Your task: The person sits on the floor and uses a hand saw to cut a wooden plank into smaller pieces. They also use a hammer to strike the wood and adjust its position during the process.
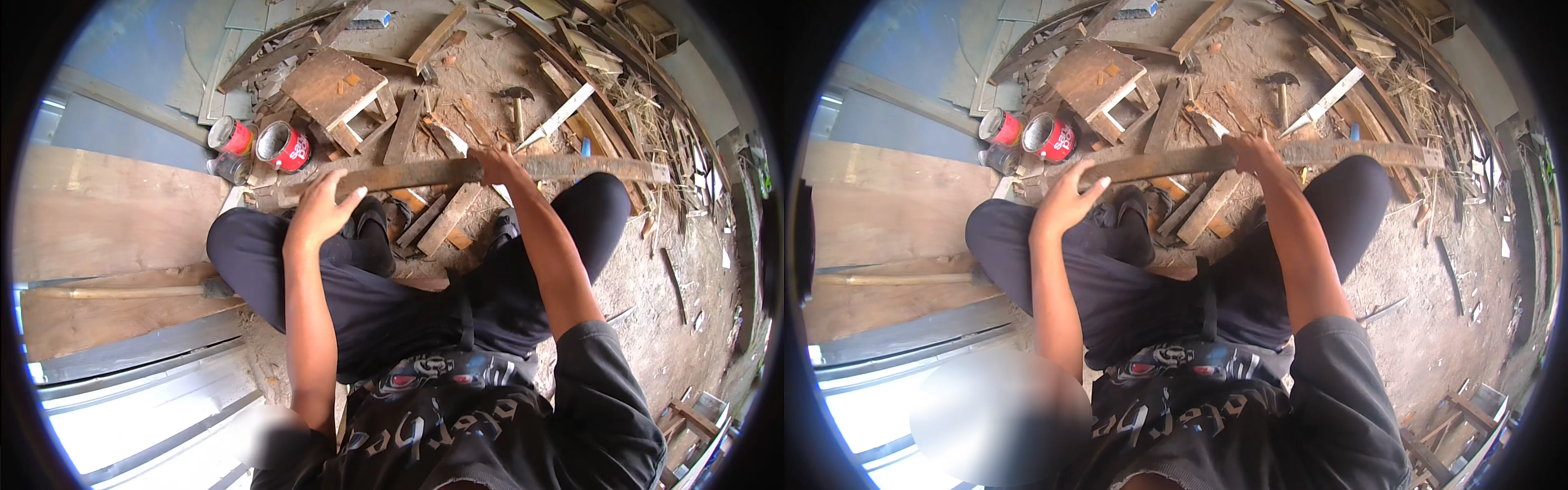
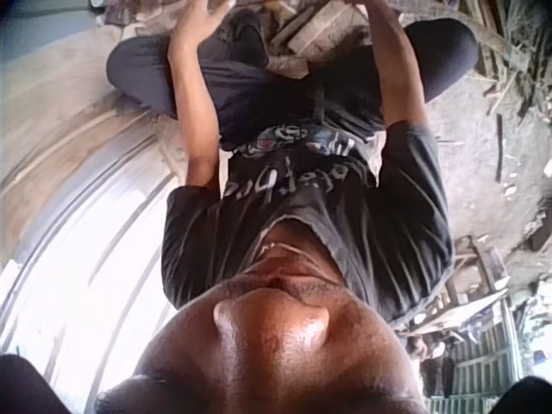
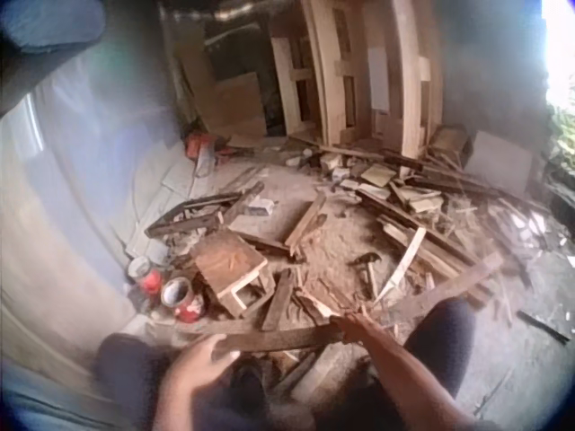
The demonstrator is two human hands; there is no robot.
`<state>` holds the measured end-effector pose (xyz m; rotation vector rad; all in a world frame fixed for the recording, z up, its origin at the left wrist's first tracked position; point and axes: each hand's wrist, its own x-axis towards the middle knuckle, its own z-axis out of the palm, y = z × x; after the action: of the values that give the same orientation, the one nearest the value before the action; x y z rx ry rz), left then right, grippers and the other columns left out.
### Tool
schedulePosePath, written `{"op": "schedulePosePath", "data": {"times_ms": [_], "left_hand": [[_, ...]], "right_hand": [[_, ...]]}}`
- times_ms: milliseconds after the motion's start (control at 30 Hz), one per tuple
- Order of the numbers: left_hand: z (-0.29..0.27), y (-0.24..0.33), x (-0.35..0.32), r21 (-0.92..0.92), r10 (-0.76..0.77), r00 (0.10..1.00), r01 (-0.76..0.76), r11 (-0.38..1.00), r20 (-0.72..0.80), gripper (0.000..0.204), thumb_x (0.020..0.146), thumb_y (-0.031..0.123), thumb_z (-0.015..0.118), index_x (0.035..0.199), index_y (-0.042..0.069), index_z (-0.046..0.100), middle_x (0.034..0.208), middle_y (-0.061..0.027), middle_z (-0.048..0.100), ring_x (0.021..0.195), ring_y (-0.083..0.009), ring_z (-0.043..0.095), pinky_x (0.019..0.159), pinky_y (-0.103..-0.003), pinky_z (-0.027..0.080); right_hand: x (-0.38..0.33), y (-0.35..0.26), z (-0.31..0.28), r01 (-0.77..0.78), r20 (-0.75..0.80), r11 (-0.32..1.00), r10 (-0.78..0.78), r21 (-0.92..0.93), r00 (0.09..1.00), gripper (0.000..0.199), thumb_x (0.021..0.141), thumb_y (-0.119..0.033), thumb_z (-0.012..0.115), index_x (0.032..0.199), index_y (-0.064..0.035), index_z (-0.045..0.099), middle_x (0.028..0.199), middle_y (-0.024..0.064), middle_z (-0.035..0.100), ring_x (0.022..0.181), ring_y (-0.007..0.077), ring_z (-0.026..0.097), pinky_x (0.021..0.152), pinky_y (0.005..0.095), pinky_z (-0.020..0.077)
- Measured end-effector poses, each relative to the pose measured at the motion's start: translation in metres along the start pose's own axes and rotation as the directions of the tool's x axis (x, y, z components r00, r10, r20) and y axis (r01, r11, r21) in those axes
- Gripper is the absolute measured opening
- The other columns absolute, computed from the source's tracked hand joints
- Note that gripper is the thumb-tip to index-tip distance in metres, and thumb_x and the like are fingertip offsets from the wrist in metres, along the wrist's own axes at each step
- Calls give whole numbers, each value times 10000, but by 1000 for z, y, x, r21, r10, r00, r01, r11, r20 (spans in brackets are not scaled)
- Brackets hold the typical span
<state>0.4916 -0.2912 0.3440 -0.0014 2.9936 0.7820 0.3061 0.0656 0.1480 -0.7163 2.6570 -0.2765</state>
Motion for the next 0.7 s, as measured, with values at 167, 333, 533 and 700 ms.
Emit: {"op": "schedulePosePath", "data": {"times_ms": [167,333,533,700], "left_hand": [[85,-23,46,-43,55,996,-52,998,65,602,906,374,719,1310,-46,569,1340,-246,593,1268,-393,557,1077,-435,438],[169,-81,55,147,-62,977,32,989,203,818,810,409,808,1443,24,461,1481,-176,480,1357,-369,471,1116,-540,369],[189,-68,100,404,160,968,-228,886,195,1079,690,481,883,1537,95,336,1567,-115,354,1443,-312,350,1190,-634,200],[226,-84,130,418,25,970,-128,899,243,845,809,400,818,1486,137,387,1416,-87,498,1391,-286,418,1191,-641,209]], "right_hand": [[-22,23,25,36,-7,999,-37,-25,999,874,639,-147,863,1424,-151,480,1034,169,710,1050,358,671,936,481,502],[-34,32,25,1,56,999,-3,42,998,874,638,-147,857,1427,-138,479,1069,195,696,1073,378,657,941,482,496],[-44,53,36,-19,10,1000,19,23,1000,904,630,-148,862,1442,-141,466,1138,178,692,1113,366,648,991,532,452],[-37,42,28,-41,20,992,38,119,999,797,652,-128,841,1367,-167,492,1139,123,697,1127,331,652,995,627,387]]}}
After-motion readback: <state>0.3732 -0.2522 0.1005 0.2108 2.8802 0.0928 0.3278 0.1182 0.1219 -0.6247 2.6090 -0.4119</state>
